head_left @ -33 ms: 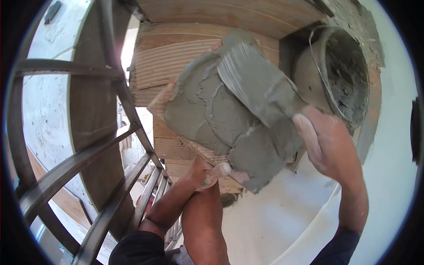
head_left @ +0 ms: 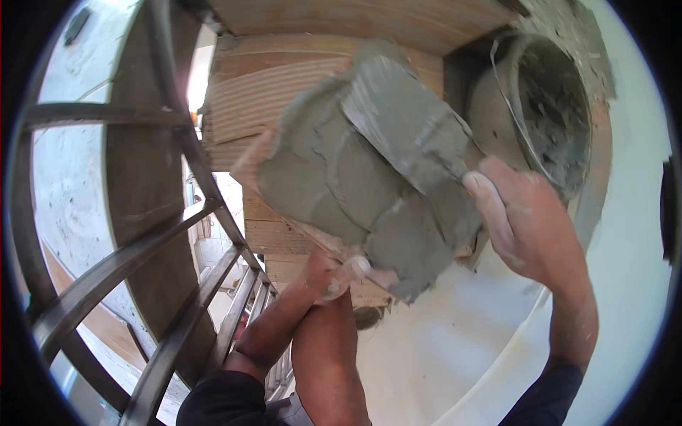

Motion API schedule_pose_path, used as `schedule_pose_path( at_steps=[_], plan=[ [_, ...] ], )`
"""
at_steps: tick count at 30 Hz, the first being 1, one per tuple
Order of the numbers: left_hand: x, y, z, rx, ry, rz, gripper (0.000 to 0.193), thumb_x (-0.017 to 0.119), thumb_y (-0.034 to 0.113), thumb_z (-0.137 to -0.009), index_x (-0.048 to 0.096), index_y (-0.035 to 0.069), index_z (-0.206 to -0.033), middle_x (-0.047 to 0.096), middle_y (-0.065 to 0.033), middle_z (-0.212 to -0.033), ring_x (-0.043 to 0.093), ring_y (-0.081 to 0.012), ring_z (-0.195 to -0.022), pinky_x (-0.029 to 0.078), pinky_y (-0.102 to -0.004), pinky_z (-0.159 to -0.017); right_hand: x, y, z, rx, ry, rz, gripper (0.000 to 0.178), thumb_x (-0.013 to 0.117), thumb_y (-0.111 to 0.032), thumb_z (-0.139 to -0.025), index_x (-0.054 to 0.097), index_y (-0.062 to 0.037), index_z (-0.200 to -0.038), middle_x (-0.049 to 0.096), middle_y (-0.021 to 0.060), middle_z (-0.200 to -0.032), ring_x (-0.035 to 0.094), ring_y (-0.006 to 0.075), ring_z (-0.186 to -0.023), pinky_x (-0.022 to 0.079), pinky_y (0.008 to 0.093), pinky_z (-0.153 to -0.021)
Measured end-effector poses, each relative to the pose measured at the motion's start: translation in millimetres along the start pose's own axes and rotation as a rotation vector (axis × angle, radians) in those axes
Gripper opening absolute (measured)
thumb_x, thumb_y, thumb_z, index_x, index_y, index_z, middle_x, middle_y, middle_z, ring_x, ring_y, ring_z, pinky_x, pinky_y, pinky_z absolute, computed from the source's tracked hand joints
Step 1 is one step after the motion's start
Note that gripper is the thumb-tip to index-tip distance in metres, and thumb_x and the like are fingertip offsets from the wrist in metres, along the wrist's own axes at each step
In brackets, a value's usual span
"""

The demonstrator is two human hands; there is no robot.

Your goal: The recorder is applying mortar to the back of a tile and installing it onto a set of stairs.

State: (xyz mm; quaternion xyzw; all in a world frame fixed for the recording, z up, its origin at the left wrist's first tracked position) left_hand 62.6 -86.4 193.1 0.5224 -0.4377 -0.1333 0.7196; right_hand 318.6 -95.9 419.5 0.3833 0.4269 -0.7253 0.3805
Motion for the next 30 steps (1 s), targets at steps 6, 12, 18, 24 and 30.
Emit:
schedule_pose_path(
  at_steps=[6, 12, 18, 24, 30],
  plan=[
    [-16.3, -2.3, -1.0, -0.165, 0.173, 0.083, 0.022, 0.070, 0.013, -0.093, 0.064, -0.002, -0.078, 0.062, -0.0035, -0.079, 0.054, -0.0096, -0.071, 0.041, -0.0269, -0.061, 6.9, -13.2, 27.9, 0.090, -0.485, 0.065, 0.027, 0.051, -0.024, -0.103, 0.058, 0.0002, -0.095, 0.063, 0.0214, -0.064, 0.067, 0.0421, -0.066, 0.053, 0.0535, -0.063],
    [-9.6, 16.6, -16.5, 0.002, 0.376, 0.239, 0.015, 0.071, 0.012, -0.095, 0.060, 0.002, -0.096, 0.057, 0.0001, -0.083, 0.051, -0.0078, -0.069, 0.039, -0.0255, -0.059, 48.3, 3.3, 102.3, 0.217, -0.382, 0.075, 0.022, 0.060, -0.023, -0.098, 0.059, -0.0026, -0.092, 0.068, 0.0186, -0.069, 0.066, 0.0419, -0.062, 0.052, 0.0502, -0.056],
    [-11.7, 14.1, -19.4, -0.061, 0.413, 0.493, 0.019, 0.066, 0.009, -0.099, 0.059, 0.004, -0.116, 0.061, -0.0009, -0.102, 0.059, -0.0104, -0.094, 0.049, -0.0283, -0.084, 73.3, 26.4, 125.8, 0.168, -0.087, 0.020, 0.020, 0.069, -0.021, -0.092, 0.059, -0.0060, -0.083, 0.066, 0.0136, -0.069, 0.065, 0.0378, -0.060, 0.050, 0.0502, -0.052],
    [9.5, 28.3, -31.1, -0.072, 0.252, 0.483, 0.025, 0.055, 0.015, -0.106, 0.055, 0.005, -0.129, 0.063, -0.0057, -0.124, 0.059, -0.0180, -0.119, 0.048, -0.0390, -0.106, 40.4, 69.5, 95.8, 0.111, 0.042, 0.204, 0.018, 0.066, -0.021, -0.093, 0.060, -0.0067, -0.085, 0.064, 0.0142, -0.068, 0.065, 0.0379, -0.063, 0.051, 0.0482, -0.057],
    [10.6, 26.9, -28.0, -0.057, 0.171, 0.321, 0.059, 0.045, 0.037, -0.109, 0.030, 0.005, -0.156, 0.046, -0.0119, -0.154, 0.049, -0.0283, -0.138, 0.041, -0.0481, -0.115, 57.1, 72.1, 125.5, 0.091, -0.186, -0.122, 0.019, 0.065, -0.024, -0.094, 0.060, -0.0067, -0.088, 0.065, 0.0175, -0.070, 0.065, 0.0403, -0.067, 0.051, 0.0516, -0.062]
  ],
)
Point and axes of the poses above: each hand's wrist, its own z-axis away from the middle knuckle, its own x-axis out of the palm, y = z × x, the point moved 4 cm from there along -z, towards the middle knuckle
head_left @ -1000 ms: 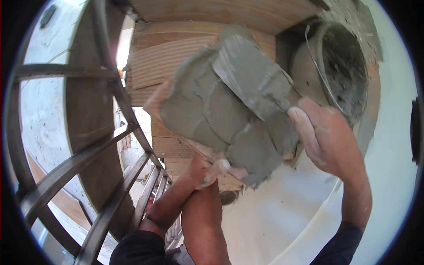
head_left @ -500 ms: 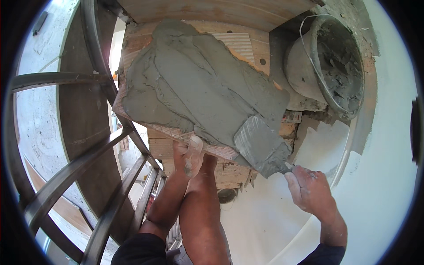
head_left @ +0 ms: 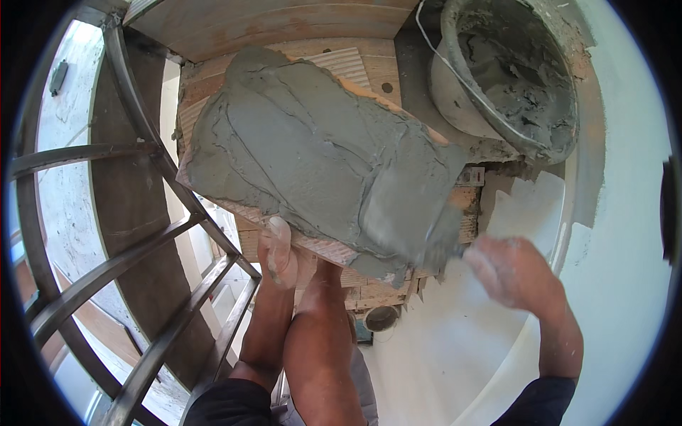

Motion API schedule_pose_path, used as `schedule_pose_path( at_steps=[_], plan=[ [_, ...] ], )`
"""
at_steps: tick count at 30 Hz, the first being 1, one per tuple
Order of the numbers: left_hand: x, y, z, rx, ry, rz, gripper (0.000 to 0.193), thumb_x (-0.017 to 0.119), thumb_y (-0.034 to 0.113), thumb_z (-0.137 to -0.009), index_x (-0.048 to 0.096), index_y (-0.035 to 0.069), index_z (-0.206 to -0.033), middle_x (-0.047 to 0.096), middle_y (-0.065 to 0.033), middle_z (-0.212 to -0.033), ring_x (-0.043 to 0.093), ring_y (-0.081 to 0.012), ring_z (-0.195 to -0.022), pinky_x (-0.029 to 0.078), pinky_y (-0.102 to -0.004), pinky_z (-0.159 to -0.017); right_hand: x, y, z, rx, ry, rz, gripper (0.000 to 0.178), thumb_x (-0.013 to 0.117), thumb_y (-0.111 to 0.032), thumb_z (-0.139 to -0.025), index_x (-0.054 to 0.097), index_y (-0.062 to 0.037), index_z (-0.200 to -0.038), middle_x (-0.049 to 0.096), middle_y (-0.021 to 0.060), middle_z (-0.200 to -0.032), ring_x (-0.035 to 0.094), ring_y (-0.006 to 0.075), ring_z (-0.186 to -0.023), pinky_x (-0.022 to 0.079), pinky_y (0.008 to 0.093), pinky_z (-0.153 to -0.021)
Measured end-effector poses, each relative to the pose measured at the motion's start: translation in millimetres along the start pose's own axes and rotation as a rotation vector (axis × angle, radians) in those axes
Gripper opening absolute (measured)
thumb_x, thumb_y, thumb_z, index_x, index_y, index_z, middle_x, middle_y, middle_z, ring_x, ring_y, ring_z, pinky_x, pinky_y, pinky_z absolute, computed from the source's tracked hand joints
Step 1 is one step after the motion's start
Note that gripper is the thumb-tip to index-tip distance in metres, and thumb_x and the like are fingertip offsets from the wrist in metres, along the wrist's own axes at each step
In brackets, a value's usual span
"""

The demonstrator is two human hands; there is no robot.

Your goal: The recorder is applying mortar to the back of a tile and installing it onto a set of stairs.

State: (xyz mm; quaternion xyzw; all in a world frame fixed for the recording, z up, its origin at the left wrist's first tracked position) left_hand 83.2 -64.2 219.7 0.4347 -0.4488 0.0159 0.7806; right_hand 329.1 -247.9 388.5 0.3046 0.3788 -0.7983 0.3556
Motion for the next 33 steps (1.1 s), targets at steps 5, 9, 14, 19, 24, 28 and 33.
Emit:
schedule_pose_path(
  at_steps=[5, 9, 14, 19, 24, 28, 33],
  plan=[
    [1.0, -4.6, -3.6, -0.011, -0.045, -0.040, 0.059, 0.044, 0.039, -0.109, 0.033, 0.005, -0.155, 0.048, -0.0121, -0.153, 0.050, -0.0286, -0.137, 0.042, -0.0477, -0.114, 16.8, -2.3, 29.6, -0.004, 0.150, 0.135, 0.023, 0.071, -0.025, -0.090, 0.058, -0.0091, -0.079, 0.060, 0.0088, -0.061, 0.062, 0.0307, -0.056, 0.048, 0.0446, -0.052],
    [7.2, -10.6, -8.2, -0.041, 0.026, 0.064, 0.060, 0.044, 0.042, -0.109, 0.035, 0.005, -0.155, 0.050, -0.0111, -0.152, 0.051, -0.0290, -0.137, 0.042, -0.0488, -0.114, 36.1, 10.9, 27.7, -0.041, 0.289, -0.009, 0.022, 0.071, -0.017, -0.088, 0.055, -0.0089, -0.076, 0.056, 0.0073, -0.062, 0.058, 0.0298, -0.055, 0.045, 0.0420, -0.050],
    [2.5, -7.6, -4.3, -0.060, 0.085, 0.205, 0.060, 0.043, 0.044, -0.109, 0.035, 0.006, -0.154, 0.050, -0.0109, -0.152, 0.050, -0.0293, -0.137, 0.042, -0.0497, -0.114, 46.6, 37.9, 42.1, -0.053, 0.296, -0.067, 0.018, 0.068, -0.011, -0.088, 0.055, -0.0068, -0.077, 0.053, 0.0104, -0.065, 0.057, 0.0339, -0.058, 0.044, 0.0441, -0.052],
    [2.5, 10.5, -8.8, -0.087, -0.022, 0.056, 0.063, 0.047, 0.044, -0.107, 0.035, 0.005, -0.155, 0.051, -0.0110, -0.151, 0.051, -0.0286, -0.137, 0.041, -0.0484, -0.114, 26.0, 74.1, 85.1, 0.195, 0.372, 0.038, 0.013, 0.066, -0.008, -0.088, 0.057, -0.0041, -0.079, 0.052, 0.0125, -0.065, 0.056, 0.0353, -0.058, 0.041, 0.0440, -0.052],
    [-8.9, 10.4, -7.3, -0.050, 0.080, -0.074, 0.065, 0.051, 0.042, -0.106, 0.032, 0.003, -0.155, 0.048, -0.0116, -0.152, 0.049, -0.0279, -0.138, 0.040, -0.0471, -0.115, -25.7, 29.7, 60.0, -0.065, 0.444, 0.201, 0.017, 0.076, -0.010, -0.076, 0.060, -0.0042, -0.079, 0.051, 0.0096, -0.065, 0.053, 0.0303, -0.054, 0.040, 0.0415, -0.050],
    [-52.3, -19.2, 13.7, -0.177, 0.068, -0.081, 0.068, 0.055, 0.040, -0.104, 0.030, 0.002, -0.155, 0.048, -0.0147, -0.150, 0.051, -0.0281, -0.135, 0.044, -0.0474, -0.112, -48.6, -21.7, 18.8, -0.322, 0.424, 0.435, 0.029, 0.083, -0.014, -0.065, 0.061, -0.0071, -0.083, 0.050, 0.0058, -0.066, 0.050, 0.0276, -0.054, 0.038, 0.0401, -0.051],
    [-53.5, -21.1, 20.8, -0.217, -0.051, 0.127, 0.028, 0.074, 0.016, -0.089, 0.065, -0.002, -0.108, 0.065, -0.0034, -0.088, 0.065, -0.0140, -0.077, 0.054, -0.0305, -0.067, -60.4, -55.0, -55.9, -0.483, 0.499, 0.580, 0.031, 0.088, -0.022, -0.067, 0.063, -0.0106, -0.082, 0.052, 0.0010, -0.070, 0.053, 0.0203, -0.055, 0.039, 0.0350, -0.048]
  ],
)
Point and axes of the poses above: each hand's wrist, its own z-axis away from the middle knuckle, its own x-axis out of the palm, y = z × x, the point moved 4 cm from there along -z, towards the middle knuckle
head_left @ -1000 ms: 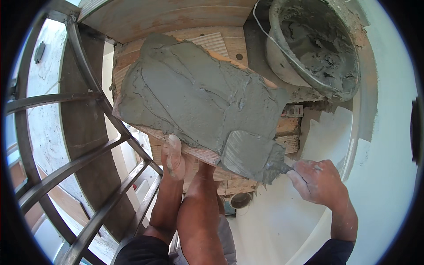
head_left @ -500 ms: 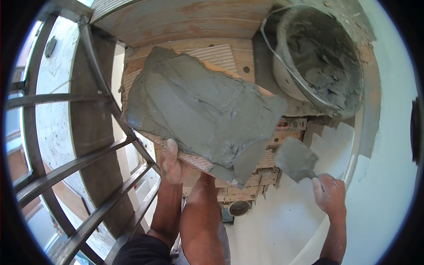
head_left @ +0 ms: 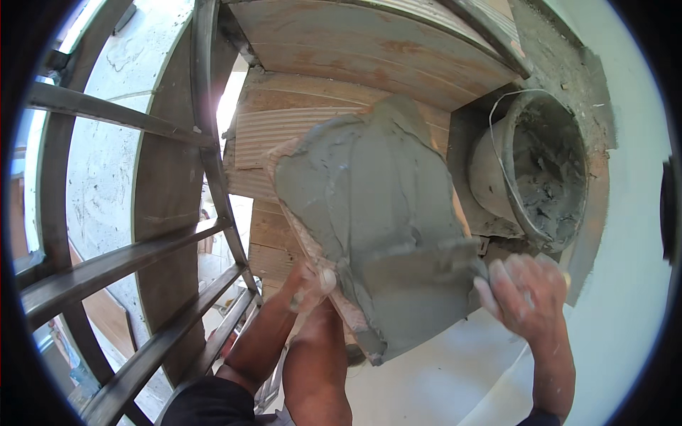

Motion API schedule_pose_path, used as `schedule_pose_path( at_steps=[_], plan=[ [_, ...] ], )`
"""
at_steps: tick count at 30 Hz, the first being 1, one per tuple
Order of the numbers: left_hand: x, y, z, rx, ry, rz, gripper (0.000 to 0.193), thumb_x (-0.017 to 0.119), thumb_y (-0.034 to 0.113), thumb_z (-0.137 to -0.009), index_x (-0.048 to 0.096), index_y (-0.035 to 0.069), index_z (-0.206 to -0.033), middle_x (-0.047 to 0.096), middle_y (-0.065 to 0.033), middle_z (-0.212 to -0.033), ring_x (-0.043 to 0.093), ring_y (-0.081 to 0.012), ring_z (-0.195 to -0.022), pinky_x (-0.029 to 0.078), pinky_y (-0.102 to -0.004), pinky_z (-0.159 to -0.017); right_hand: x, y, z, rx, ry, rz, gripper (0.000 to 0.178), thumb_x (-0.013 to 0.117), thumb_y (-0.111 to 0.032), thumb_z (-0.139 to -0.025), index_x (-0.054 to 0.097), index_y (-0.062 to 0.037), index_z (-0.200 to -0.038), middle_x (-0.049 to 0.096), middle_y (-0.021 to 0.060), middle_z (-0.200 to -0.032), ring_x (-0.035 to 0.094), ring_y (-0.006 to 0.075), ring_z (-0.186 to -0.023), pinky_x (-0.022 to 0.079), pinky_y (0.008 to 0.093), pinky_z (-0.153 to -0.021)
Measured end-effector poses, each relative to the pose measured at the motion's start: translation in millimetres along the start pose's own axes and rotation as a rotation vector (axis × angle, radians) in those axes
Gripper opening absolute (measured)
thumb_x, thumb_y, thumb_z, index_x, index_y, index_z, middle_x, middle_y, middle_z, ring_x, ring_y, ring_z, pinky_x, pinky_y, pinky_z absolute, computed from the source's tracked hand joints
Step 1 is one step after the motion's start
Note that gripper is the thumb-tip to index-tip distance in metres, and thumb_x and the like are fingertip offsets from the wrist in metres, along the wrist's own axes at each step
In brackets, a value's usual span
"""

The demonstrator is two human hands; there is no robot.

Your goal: The recorder is applying mortar to the back of a tile and installing it onto a set of stairs.

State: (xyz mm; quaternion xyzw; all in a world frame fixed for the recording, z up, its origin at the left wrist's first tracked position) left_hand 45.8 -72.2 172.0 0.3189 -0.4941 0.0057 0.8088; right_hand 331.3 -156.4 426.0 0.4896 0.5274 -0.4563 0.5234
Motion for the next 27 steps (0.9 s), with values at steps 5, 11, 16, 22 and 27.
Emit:
schedule_pose_path(
  at_steps=[5, 11, 16, 22, 27],
  plan=[
    [22.0, 15.7, -0.7, -0.212, -0.151, 0.016, 0.046, 0.082, 0.017, -0.083, 0.063, -0.002, -0.120, 0.067, -0.0059, -0.104, 0.065, -0.0156, -0.097, 0.054, -0.0312, -0.082, -1.0, 11.5, -63.5, 0.012, 0.017, -0.027, 0.026, 0.084, -0.019, -0.077, 0.059, -0.0117, -0.079, 0.050, 0.0018, -0.067, 0.056, 0.0207, -0.055, 0.043, 0.0363, -0.047],
    [75.8, 41.9, -10.1, -0.099, -0.251, -0.361, 0.062, 0.085, 0.017, -0.083, 0.056, -0.004, -0.134, 0.065, -0.0104, -0.128, 0.059, -0.0178, -0.118, 0.046, -0.0349, -0.103, -11.5, 34.7, -92.0, 0.223, -0.138, -0.287, 0.031, 0.072, -0.018, -0.087, 0.056, -0.0037, -0.066, 0.055, 0.0121, -0.059, 0.056, 0.0331, -0.053, 0.044, 0.0411, -0.052],
    [80.7, 48.4, -10.1, -0.068, -0.230, -0.484, 0.062, 0.086, 0.014, -0.083, 0.056, -0.004, -0.135, 0.064, -0.0107, -0.129, 0.058, -0.0188, -0.120, 0.044, -0.0359, -0.106, -40.6, 50.9, -105.1, 0.413, -0.333, -0.438, 0.037, 0.062, -0.024, -0.094, 0.057, 0.0016, -0.068, 0.055, 0.0177, -0.060, 0.052, 0.0358, -0.052, 0.043, 0.0443, -0.055],
    [77.6, 42.4, -2.5, 0.059, -0.166, -0.485, 0.061, 0.086, 0.011, -0.081, 0.058, -0.004, -0.133, 0.065, -0.0098, -0.127, 0.059, -0.0183, -0.119, 0.045, -0.0363, -0.105, -49.5, 91.2, -84.9, 0.493, -0.210, -0.086, 0.037, 0.055, -0.026, -0.101, 0.056, 0.0039, -0.079, 0.047, 0.0173, -0.065, 0.047, 0.0255, -0.059, 0.040, 0.0423, -0.061],
    [67.1, 36.2, -2.2, 0.023, -0.120, -0.441, 0.059, 0.085, 0.009, -0.081, 0.058, -0.003, -0.133, 0.065, -0.0102, -0.128, 0.060, -0.0190, -0.117, 0.047, -0.0361, -0.103, -43.8, 46.4, -48.5, 0.740, -0.152, -0.461, 0.024, 0.057, -0.015, -0.098, 0.058, 0.0013, -0.081, 0.050, 0.0104, -0.065, 0.047, 0.0233, -0.059, 0.039, 0.0356, -0.058]
  ],
)
Point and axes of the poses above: each hand's wrist, its own z-axis away from the middle knuckle, its own x-axis out of the palm, y = z × x, the point moved 4 cm from there along -z, towards the middle knuckle
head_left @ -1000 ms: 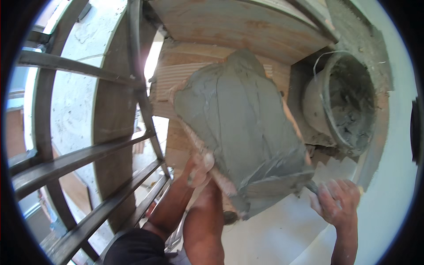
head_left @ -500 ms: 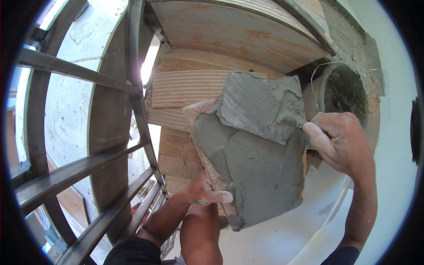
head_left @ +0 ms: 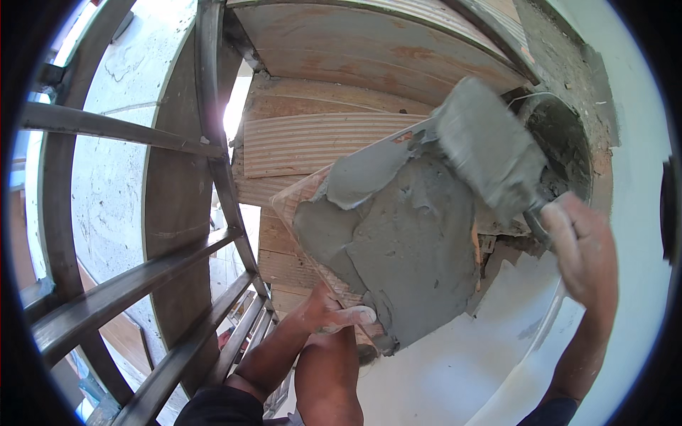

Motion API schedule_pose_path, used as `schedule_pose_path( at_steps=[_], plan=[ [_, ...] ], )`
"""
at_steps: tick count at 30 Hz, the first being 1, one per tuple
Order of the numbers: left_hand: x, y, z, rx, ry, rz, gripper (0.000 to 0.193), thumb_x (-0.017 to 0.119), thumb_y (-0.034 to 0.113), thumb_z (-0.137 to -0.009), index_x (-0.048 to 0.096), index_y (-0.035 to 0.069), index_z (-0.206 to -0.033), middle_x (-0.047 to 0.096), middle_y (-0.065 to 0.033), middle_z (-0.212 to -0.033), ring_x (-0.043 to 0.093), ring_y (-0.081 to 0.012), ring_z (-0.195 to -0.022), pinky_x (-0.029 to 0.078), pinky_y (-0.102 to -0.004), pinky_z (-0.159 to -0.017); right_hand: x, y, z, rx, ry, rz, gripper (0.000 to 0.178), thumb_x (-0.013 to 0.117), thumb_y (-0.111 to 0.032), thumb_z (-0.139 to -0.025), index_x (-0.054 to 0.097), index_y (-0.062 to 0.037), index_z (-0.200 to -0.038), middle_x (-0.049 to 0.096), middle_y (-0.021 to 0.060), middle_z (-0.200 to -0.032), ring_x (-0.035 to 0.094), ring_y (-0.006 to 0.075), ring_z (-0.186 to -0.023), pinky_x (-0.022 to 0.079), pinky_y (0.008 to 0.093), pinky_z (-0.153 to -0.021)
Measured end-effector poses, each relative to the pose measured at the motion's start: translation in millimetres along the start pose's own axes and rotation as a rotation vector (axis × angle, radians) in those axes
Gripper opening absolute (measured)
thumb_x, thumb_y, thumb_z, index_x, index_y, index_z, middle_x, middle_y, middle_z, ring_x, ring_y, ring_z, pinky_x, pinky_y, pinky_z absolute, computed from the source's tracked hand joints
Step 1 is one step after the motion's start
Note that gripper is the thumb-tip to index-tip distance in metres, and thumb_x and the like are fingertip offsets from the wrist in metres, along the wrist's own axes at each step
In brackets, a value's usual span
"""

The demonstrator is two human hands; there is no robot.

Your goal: The recorder is applying mortar to the back of a tile and installing it onto a set of stairs.

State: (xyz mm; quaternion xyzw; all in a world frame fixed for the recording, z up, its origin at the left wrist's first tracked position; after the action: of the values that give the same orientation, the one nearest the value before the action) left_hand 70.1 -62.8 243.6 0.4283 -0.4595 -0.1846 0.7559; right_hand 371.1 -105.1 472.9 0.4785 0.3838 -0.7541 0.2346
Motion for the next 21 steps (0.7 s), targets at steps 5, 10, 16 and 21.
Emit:
schedule_pose_path(
  at_steps=[5, 10, 16, 21],
  plan=[
    [-3.0, -8.8, 7.6, 0.026, -0.067, -0.092, 0.070, 0.086, 0.008, -0.079, 0.050, -0.003, -0.138, 0.061, -0.0116, -0.131, 0.058, -0.0212, -0.120, 0.047, -0.0385, -0.104, 44.4, -32.9, 5.7, -0.341, -0.137, 0.085, 0.025, 0.066, -0.019, -0.095, 0.060, -0.0005, -0.079, 0.063, 0.0188, -0.069, 0.062, 0.0390, -0.063, 0.048, 0.0465, -0.059],
    [7.9, -5.1, 10.2, 0.035, -0.134, -0.258, 0.080, 0.086, 0.006, -0.077, 0.043, -0.003, -0.143, 0.058, -0.0134, -0.134, 0.058, -0.0246, -0.123, 0.047, -0.0415, -0.106, 27.6, -34.0, -33.9, -0.189, -0.159, 0.273, 0.033, 0.061, -0.027, -0.098, 0.059, 0.0004, -0.080, 0.062, 0.0241, -0.074, 0.063, 0.0440, -0.072, 0.049, 0.0519, -0.067],
    [-3.5, -18.1, 38.0, -0.010, 0.044, -0.015, 0.081, 0.083, 0.002, -0.077, 0.040, -0.002, -0.145, 0.057, -0.0142, -0.134, 0.059, -0.0287, -0.123, 0.048, -0.0425, -0.105, 12.0, -13.2, -29.8, -0.137, 0.065, 0.360, 0.034, 0.058, -0.027, -0.100, 0.058, 0.0031, -0.085, 0.060, 0.0240, -0.076, 0.057, 0.0402, -0.070, 0.046, 0.0475, -0.069],
    [-53.7, -67.8, 60.7, -0.249, 0.027, 0.459, 0.068, 0.073, 0.013, -0.091, 0.039, 0.006, -0.149, 0.057, -0.0149, -0.133, 0.059, -0.0292, -0.122, 0.048, -0.0461, -0.107, -9.7, 15.4, 37.3, 0.197, -0.010, -0.105, 0.020, 0.062, -0.019, -0.095, 0.059, 0.0005, -0.095, 0.051, 0.0151, -0.071, 0.039, 0.0279, -0.066, 0.041, 0.0387, -0.066]
  ],
)
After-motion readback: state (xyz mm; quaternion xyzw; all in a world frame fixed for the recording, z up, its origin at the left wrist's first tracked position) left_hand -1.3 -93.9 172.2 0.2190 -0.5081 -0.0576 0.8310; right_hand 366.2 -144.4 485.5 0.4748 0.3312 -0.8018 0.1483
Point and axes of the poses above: each hand's wrist, its own z-axis away from the middle knuckle, its own x-axis out of the palm, y = z × x, the point moved 4 cm from there along -z, towards the middle knuckle
